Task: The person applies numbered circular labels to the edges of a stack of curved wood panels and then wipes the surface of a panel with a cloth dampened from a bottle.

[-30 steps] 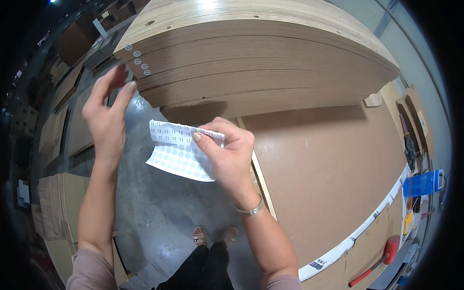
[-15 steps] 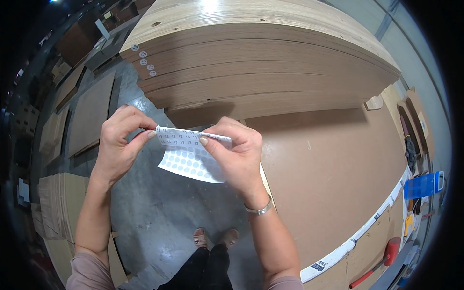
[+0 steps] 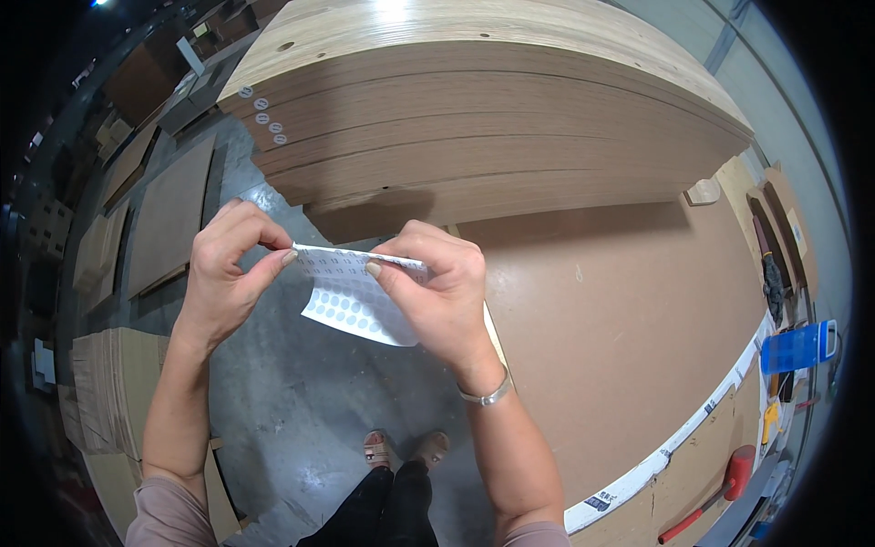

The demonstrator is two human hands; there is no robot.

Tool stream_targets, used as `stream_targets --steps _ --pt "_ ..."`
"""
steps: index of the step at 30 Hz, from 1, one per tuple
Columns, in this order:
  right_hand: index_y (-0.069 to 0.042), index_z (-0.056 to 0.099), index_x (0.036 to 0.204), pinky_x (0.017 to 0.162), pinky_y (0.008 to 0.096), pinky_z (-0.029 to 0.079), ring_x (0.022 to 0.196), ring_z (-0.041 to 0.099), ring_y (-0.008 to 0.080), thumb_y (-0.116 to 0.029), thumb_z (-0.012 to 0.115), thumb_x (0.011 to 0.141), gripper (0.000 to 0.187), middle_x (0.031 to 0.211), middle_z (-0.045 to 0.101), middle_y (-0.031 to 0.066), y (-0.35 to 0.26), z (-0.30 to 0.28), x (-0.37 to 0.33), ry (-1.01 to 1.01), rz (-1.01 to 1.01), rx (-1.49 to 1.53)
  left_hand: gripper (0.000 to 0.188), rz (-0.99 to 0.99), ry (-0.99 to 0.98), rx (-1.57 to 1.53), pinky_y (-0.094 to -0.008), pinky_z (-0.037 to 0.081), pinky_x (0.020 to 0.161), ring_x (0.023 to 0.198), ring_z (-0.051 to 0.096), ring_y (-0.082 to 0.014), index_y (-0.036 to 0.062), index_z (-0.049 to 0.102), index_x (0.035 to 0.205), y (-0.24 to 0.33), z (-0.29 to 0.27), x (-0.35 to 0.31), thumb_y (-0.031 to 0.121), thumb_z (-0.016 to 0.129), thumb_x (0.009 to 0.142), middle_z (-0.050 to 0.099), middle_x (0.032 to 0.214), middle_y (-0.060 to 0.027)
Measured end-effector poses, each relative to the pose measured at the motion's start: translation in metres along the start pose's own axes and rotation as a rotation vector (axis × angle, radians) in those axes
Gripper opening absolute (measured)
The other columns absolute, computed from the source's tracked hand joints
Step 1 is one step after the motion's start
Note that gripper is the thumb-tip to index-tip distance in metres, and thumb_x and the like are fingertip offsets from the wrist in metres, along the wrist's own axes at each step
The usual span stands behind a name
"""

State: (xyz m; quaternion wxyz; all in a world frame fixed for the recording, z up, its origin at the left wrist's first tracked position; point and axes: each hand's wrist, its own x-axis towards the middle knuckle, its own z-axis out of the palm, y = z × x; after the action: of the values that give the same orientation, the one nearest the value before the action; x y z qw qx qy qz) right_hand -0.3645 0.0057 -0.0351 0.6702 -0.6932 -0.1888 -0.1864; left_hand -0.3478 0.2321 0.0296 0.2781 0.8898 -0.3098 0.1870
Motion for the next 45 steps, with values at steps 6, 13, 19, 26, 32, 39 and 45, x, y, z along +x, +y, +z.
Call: stream_targets --steps 6,13,19,26,32,39,45 --pt "0.005 0.069 0.080 0.058 0.0266 0.042 0.062 0.056 0.0138 0.002 0.071 0.076 0.006 0.068 0.061 0.0074 0.001 -0.001 0.000 0.017 0.018 0.015 0.012 0.117 0.066 0.121 -0.0342 0.043 0.065 0.073 0.055 -0.0248 0.0005 0.062 0.075 -0.001 0.004 0.001 -0.003 0.071 0.068 0.059 0.074 -0.0087" --pt "0.005 0.069 0.082 0.060 0.0229 0.043 0.067 0.054 0.0069 -0.001 0.071 0.082 0.006 0.071 0.065 0.0023 0.005 0.000 -0.001 0.112 0.228 0.273 0.013 0.242 0.167 0.176 -0.0342 0.044 0.064 0.072 0.056 -0.0252 0.0001 0.062 0.077 0.004 0.010 0.008 -0.005 0.070 0.068 0.059 0.076 -0.0093" --pt "0.004 0.070 0.082 0.059 0.0217 0.043 0.065 0.055 0.0060 -0.001 0.069 0.083 0.005 0.072 0.066 0.0020 0.006 -0.002 -0.002 0.137 0.272 0.392 0.012 0.096 0.530 0.074 -0.0308 0.045 0.062 0.069 0.057 -0.0202 0.0008 0.062 0.076 0.007 0.026 0.029 -0.008 0.071 0.073 0.061 0.074 -0.0074" --pt "0.004 0.070 0.082 0.059 0.0213 0.043 0.065 0.055 0.0057 0.000 0.069 0.083 0.005 0.072 0.066 0.0021 0.007 -0.002 -0.001 0.150 0.269 0.420 0.011 0.003 0.650 0.103 -0.0320 0.044 0.063 0.068 0.057 -0.0197 0.0021 0.063 0.075 0.002 0.040 0.038 -0.004 0.071 0.073 0.060 0.071 -0.0062" --pt "0.004 0.069 0.082 0.058 0.0206 0.040 0.062 0.051 0.0055 0.000 0.072 0.082 0.005 0.070 0.061 0.0004 0.006 -0.002 -0.002 0.164 0.286 0.431 0.012 -0.055 0.669 0.155 -0.0331 0.042 0.065 0.067 0.057 -0.0195 0.0035 0.061 0.072 0.003 0.043 0.040 0.000 0.072 0.073 0.059 0.069 -0.0053" --pt "0.004 0.069 0.082 0.058 0.0212 0.039 0.064 0.050 0.0059 0.000 0.073 0.082 0.005 0.071 0.062 0.0009 0.006 0.000 -0.001 0.155 0.259 0.408 0.016 -0.154 0.685 0.178 -0.0339 0.042 0.063 0.065 0.057 -0.0207 0.0037 0.059 0.070 0.002 0.036 0.040 0.002 0.075 0.071 0.058 0.068 -0.0055" --pt "0.004 0.070 0.082 0.058 0.0214 0.038 0.064 0.050 0.0060 0.000 0.073 0.081 0.005 0.072 0.061 0.0014 0.005 -0.002 -0.001 0.143 0.267 0.383 0.014 0.001 0.383 0.118 -0.0329 0.042 0.067 0.070 0.057 -0.0204 0.0026 0.063 0.077 0.023 0.027 0.023 0.003 0.076 0.070 0.059 0.072 -0.0058"
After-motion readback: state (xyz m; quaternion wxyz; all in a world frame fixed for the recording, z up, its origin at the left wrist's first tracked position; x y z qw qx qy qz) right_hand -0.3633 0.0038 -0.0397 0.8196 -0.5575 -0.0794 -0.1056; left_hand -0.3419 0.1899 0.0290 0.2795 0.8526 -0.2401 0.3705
